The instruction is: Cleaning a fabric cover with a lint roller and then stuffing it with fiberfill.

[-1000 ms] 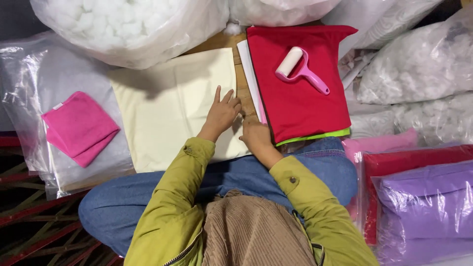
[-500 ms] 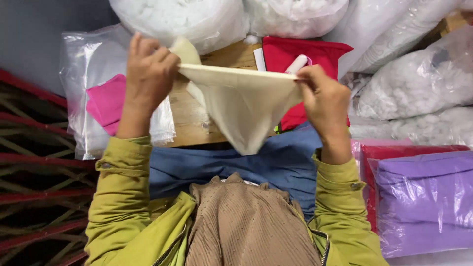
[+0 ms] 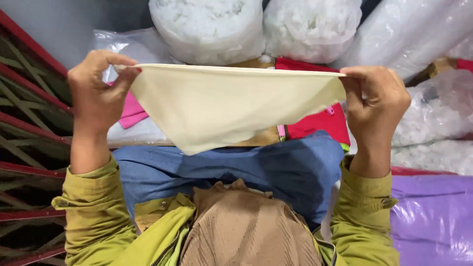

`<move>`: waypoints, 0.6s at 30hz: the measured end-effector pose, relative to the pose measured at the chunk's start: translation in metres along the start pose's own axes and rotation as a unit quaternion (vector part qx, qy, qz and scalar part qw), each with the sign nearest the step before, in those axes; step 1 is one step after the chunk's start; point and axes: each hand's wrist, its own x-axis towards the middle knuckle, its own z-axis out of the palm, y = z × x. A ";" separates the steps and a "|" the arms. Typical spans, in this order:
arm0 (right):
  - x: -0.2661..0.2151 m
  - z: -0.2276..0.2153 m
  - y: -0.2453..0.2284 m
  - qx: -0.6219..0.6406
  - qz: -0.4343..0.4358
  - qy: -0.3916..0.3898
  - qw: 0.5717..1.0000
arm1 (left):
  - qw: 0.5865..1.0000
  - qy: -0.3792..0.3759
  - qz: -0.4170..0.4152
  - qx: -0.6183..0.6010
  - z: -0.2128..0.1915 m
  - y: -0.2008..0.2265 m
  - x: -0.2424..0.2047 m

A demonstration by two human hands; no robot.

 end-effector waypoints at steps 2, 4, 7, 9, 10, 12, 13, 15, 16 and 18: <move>0.012 0.037 0.030 -0.019 -0.029 -0.044 0.998 | 1.000 -0.007 -0.015 0.017 0.007 -0.011 0.006; 0.017 0.078 0.066 -0.051 -0.047 -0.079 0.994 | 0.999 -0.022 -0.015 0.023 0.033 -0.047 0.019; 0.025 0.161 0.121 -0.065 -0.013 -0.159 0.985 | 0.978 -0.049 -0.040 0.200 0.094 -0.128 0.027; 0.021 0.219 0.151 -0.134 0.022 -0.186 0.973 | 0.944 -0.042 -0.093 0.314 0.143 -0.176 0.027; 0.025 0.242 0.156 -0.129 0.021 -0.193 0.972 | 0.942 -0.046 -0.100 0.316 0.159 -0.182 0.030; 0.020 0.284 0.167 -0.222 -0.016 -0.095 0.970 | 0.922 0.039 -0.079 0.377 0.194 -0.192 0.030; 0.001 0.295 0.157 -0.221 -0.013 -0.101 0.970 | 0.923 0.033 -0.081 0.376 0.209 -0.178 0.012; -0.031 0.316 0.140 -0.233 0.026 -0.135 0.963 | 0.927 -0.072 -0.207 0.303 0.241 -0.150 -0.019; -0.062 0.323 0.124 -0.233 0.027 -0.139 0.962 | 0.927 -0.075 -0.209 0.302 0.255 -0.140 -0.048; -0.125 0.340 0.090 -0.081 0.180 -0.319 0.927 | 0.852 -0.347 -0.359 0.158 0.283 -0.124 -0.107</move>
